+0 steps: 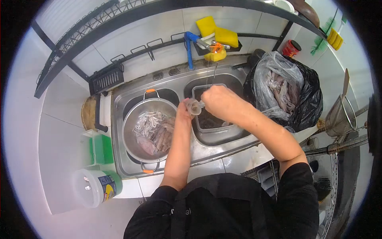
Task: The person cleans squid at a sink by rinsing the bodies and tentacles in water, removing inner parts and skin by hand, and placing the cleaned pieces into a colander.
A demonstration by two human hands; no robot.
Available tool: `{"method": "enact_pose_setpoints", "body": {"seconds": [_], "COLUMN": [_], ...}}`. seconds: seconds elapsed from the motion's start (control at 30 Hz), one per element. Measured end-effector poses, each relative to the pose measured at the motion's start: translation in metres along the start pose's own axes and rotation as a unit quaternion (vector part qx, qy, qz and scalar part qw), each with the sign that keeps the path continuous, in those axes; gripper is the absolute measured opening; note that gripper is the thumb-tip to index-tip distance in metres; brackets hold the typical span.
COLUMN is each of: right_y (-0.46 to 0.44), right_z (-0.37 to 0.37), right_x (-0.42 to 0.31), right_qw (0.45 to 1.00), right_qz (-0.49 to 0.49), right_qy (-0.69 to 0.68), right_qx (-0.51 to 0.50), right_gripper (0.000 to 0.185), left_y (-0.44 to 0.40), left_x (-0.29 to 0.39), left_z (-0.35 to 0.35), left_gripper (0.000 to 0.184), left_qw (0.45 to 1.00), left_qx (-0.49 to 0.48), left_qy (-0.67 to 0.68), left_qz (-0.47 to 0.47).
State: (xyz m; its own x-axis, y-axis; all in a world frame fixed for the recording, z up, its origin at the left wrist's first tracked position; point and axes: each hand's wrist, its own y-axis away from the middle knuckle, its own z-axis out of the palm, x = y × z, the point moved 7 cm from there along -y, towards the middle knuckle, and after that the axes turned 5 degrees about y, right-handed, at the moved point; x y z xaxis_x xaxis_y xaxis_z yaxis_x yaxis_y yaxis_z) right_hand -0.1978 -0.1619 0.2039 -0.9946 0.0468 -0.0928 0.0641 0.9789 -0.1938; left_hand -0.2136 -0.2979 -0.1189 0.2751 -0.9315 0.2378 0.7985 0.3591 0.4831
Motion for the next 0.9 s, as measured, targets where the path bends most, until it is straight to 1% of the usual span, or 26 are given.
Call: {"method": "enact_pose_setpoints", "body": {"seconds": [0.07,0.13,0.2,0.23,0.3,0.37,0.47,0.53,0.57,0.63,0.67,0.7,0.77,0.8,0.83,0.9], "right_y": [-0.002,-0.003,-0.004,-0.005,-0.007,-0.008,-0.009,-0.007,-0.006,-0.007,-0.008,-0.008,-0.007,-0.005,-0.003,0.000], "right_z": [-0.003,-0.006,-0.019,-0.024,-0.029,-0.043,-0.062,-0.075,-0.080,-0.092,-0.095,-0.099,-0.101,-0.103,-0.102,-0.098], "right_x": [0.003,0.002,-0.005,-0.006,-0.004,-0.006,-0.007,-0.008,-0.008,-0.007,-0.002,-0.001,0.010,0.014,0.018,0.022], "right_qw": [1.000,1.000,1.000,1.000,0.999,0.999,0.998,0.997,0.997,0.996,0.995,0.995,0.992,0.994,0.994,0.995], "right_qz": [0.005,0.007,-0.025,-0.024,-0.007,-0.014,-0.036,-0.065,-0.064,-0.055,-0.020,-0.019,0.013,0.029,0.029,-0.008], "right_qy": [-0.002,-0.003,0.001,0.000,0.007,0.016,0.034,0.043,0.043,0.064,0.075,0.074,0.089,0.066,0.066,0.072], "right_qx": [-0.006,-0.014,0.013,0.014,-0.042,-0.036,-0.026,-0.007,-0.008,-0.024,-0.056,-0.057,-0.086,-0.080,-0.081,-0.074], "right_gripper": [0.011,0.012,0.012,0.012,0.012,0.012,0.012,0.012,0.012,0.012,0.014,0.014,0.016,0.017,0.017,0.018], "left_y": [0.012,0.015,0.020,0.023,0.022,0.026,0.029,0.016,0.015,0.014,0.017,0.020,0.022,0.019,0.016,0.005], "left_x": [-0.001,-0.004,-0.001,0.001,0.003,0.006,0.008,0.012,0.014,0.011,0.012,0.013,0.017,0.022,0.027,0.040], "left_z": [0.010,0.022,0.026,0.028,0.025,0.026,0.024,0.017,0.017,0.014,0.015,0.018,0.021,0.017,0.015,0.012], "left_gripper": [0.021,0.022,0.022,0.022,0.021,0.020,0.018,0.019,0.019,0.022,0.022,0.021,0.021,0.021,0.022,0.024], "left_qw": [1.000,0.998,0.997,0.996,0.996,0.996,0.996,0.993,0.993,0.976,0.976,0.978,0.979,0.981,0.982,0.986], "left_qx": [0.006,-0.008,-0.004,0.000,-0.011,-0.022,0.006,-0.023,-0.022,0.010,0.011,-0.003,-0.016,0.009,0.034,0.038], "left_qy": [0.010,0.055,0.073,0.088,0.085,0.083,0.087,0.119,0.119,0.215,0.215,0.208,0.202,0.193,0.185,0.160], "left_qz": [-0.001,-0.014,-0.004,0.006,0.013,0.022,0.019,0.012,0.011,-0.030,-0.030,-0.028,-0.026,-0.008,0.009,0.025]}}
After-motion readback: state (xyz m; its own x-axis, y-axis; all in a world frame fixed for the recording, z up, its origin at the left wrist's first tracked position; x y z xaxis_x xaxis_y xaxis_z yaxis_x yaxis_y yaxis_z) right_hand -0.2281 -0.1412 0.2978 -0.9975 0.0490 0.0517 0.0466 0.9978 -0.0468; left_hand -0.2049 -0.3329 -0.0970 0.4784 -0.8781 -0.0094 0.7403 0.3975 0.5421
